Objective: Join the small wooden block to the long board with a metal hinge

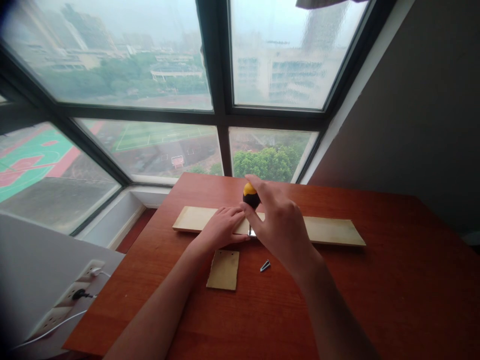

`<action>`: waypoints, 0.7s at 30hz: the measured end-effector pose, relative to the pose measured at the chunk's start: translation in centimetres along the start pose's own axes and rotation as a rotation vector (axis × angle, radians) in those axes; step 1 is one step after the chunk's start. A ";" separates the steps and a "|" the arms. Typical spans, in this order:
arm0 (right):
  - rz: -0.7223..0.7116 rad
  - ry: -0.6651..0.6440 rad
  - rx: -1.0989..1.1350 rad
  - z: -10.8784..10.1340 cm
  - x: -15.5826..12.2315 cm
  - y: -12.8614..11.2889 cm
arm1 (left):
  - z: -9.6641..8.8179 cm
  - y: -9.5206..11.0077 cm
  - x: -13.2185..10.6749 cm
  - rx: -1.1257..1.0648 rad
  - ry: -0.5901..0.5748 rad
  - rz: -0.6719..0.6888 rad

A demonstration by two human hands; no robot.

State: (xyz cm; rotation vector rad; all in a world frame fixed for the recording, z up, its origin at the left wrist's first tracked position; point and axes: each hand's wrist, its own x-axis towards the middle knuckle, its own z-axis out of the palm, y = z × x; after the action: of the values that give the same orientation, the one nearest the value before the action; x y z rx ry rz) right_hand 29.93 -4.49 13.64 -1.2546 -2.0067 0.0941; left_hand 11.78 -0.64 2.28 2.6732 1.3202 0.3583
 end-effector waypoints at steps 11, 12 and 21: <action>-0.021 -0.063 0.100 -0.4 0.1 0.1 | 0.2 -0.1 0.0 -0.011 0.025 0.014; -0.007 -0.029 0.031 -0.3 0.1 0.2 | 0.2 -0.1 0.0 -0.012 0.021 0.014; -0.031 -0.125 0.145 -1.0 0.0 -0.3 | 0.0 -0.1 0.0 -0.021 0.017 0.005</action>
State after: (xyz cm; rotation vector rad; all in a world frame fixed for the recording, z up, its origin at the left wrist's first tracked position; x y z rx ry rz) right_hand 30.35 -4.95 14.45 -1.1498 -2.0844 0.3043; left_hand 11.74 -0.61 2.23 2.6625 1.3067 0.3946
